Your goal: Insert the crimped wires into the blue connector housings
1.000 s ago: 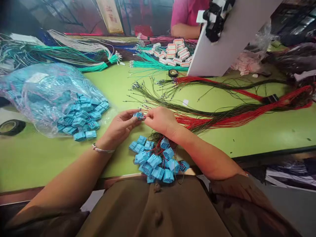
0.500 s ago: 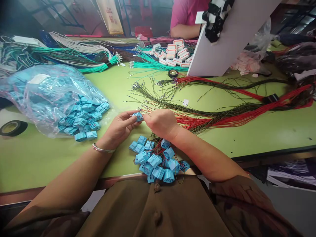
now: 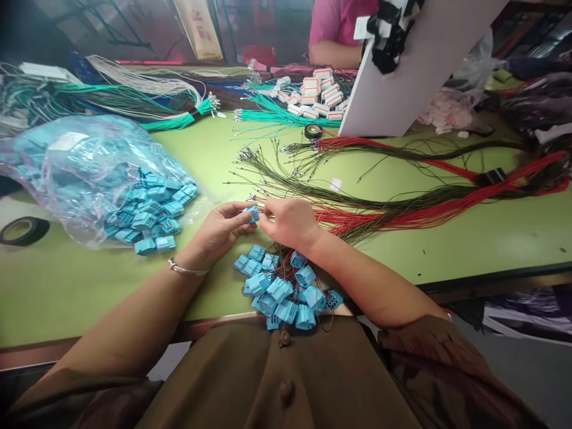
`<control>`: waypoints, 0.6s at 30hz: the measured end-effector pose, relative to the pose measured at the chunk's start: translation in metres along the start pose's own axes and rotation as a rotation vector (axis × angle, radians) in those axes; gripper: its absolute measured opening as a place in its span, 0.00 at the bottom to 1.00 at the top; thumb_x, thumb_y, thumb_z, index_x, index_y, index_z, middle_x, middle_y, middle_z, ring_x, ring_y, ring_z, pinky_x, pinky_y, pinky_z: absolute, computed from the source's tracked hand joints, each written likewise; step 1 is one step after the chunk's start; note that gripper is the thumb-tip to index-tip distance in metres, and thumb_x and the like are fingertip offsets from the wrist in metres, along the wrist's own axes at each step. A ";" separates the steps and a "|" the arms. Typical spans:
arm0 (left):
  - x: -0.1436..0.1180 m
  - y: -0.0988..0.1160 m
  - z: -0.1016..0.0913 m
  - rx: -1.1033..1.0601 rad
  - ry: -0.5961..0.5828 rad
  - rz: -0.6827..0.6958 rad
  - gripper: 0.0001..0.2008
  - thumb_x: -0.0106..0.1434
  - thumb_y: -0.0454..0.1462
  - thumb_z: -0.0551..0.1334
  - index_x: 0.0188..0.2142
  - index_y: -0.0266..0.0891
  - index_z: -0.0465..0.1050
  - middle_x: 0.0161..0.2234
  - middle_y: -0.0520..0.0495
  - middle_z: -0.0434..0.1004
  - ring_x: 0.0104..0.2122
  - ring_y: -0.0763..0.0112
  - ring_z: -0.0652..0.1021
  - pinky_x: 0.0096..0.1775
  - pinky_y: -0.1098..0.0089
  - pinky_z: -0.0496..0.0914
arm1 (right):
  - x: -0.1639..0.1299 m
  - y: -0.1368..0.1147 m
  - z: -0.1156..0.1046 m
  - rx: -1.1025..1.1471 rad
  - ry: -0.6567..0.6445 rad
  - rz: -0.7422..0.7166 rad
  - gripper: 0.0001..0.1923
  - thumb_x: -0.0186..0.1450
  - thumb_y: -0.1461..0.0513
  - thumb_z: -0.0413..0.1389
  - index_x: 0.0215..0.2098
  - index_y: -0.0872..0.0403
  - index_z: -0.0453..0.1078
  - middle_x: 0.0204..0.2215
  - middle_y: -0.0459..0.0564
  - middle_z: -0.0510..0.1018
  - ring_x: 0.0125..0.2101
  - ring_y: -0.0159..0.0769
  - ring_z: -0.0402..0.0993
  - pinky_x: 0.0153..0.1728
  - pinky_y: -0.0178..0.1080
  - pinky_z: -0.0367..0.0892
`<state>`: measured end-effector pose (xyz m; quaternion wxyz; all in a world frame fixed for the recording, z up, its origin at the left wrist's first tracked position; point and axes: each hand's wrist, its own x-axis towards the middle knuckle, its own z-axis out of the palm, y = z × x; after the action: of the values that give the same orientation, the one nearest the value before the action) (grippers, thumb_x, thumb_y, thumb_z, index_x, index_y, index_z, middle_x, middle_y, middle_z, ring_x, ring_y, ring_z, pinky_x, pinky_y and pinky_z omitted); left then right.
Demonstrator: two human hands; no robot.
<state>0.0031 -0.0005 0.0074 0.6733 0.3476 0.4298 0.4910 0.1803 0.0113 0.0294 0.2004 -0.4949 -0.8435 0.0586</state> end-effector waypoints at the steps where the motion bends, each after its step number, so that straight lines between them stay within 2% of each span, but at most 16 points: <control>1: 0.000 0.000 0.000 0.007 -0.001 0.001 0.17 0.44 0.39 0.77 0.35 0.38 0.82 0.36 0.46 0.82 0.31 0.74 0.78 0.35 0.71 0.74 | 0.000 0.002 -0.001 0.031 0.012 0.000 0.13 0.64 0.58 0.52 0.34 0.55 0.77 0.28 0.49 0.81 0.26 0.32 0.70 0.29 0.36 0.53; 4: -0.001 0.000 0.000 0.032 -0.006 0.009 0.16 0.46 0.39 0.77 0.35 0.38 0.82 0.33 0.48 0.82 0.29 0.75 0.78 0.35 0.71 0.74 | -0.001 0.005 -0.004 0.017 0.003 -0.048 0.13 0.63 0.60 0.51 0.33 0.54 0.78 0.28 0.49 0.82 0.26 0.33 0.70 0.29 0.36 0.53; 9: -0.001 -0.004 -0.001 0.149 -0.100 0.054 0.17 0.49 0.40 0.75 0.39 0.39 0.82 0.32 0.48 0.82 0.26 0.77 0.76 0.33 0.72 0.71 | -0.001 0.002 0.002 -0.109 -0.094 -0.079 0.15 0.63 0.59 0.50 0.29 0.55 0.77 0.27 0.52 0.82 0.26 0.34 0.70 0.28 0.38 0.49; 12: -0.001 -0.002 0.000 0.195 -0.094 0.066 0.19 0.47 0.41 0.76 0.39 0.37 0.82 0.32 0.47 0.82 0.25 0.76 0.75 0.31 0.71 0.70 | -0.002 0.001 0.005 -0.114 -0.122 -0.081 0.15 0.63 0.59 0.50 0.29 0.56 0.78 0.27 0.53 0.81 0.25 0.34 0.69 0.27 0.38 0.49; 15: -0.006 0.005 0.003 0.223 -0.090 0.064 0.20 0.46 0.42 0.76 0.37 0.36 0.81 0.30 0.46 0.80 0.25 0.74 0.75 0.31 0.69 0.71 | -0.001 0.007 -0.007 0.027 -0.109 -0.087 0.14 0.62 0.60 0.51 0.31 0.56 0.78 0.26 0.51 0.81 0.25 0.33 0.69 0.28 0.37 0.53; 18: -0.019 0.017 0.012 0.240 -0.179 0.101 0.19 0.44 0.42 0.77 0.36 0.37 0.82 0.32 0.44 0.80 0.28 0.70 0.77 0.34 0.66 0.73 | 0.007 0.021 -0.027 0.300 -0.177 -0.059 0.14 0.61 0.59 0.53 0.33 0.56 0.79 0.25 0.48 0.80 0.24 0.31 0.68 0.27 0.35 0.57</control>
<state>0.0048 -0.0145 0.0316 0.6371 0.4892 0.4056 0.4362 0.2047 0.0250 0.0499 0.1986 -0.4275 -0.8537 0.2214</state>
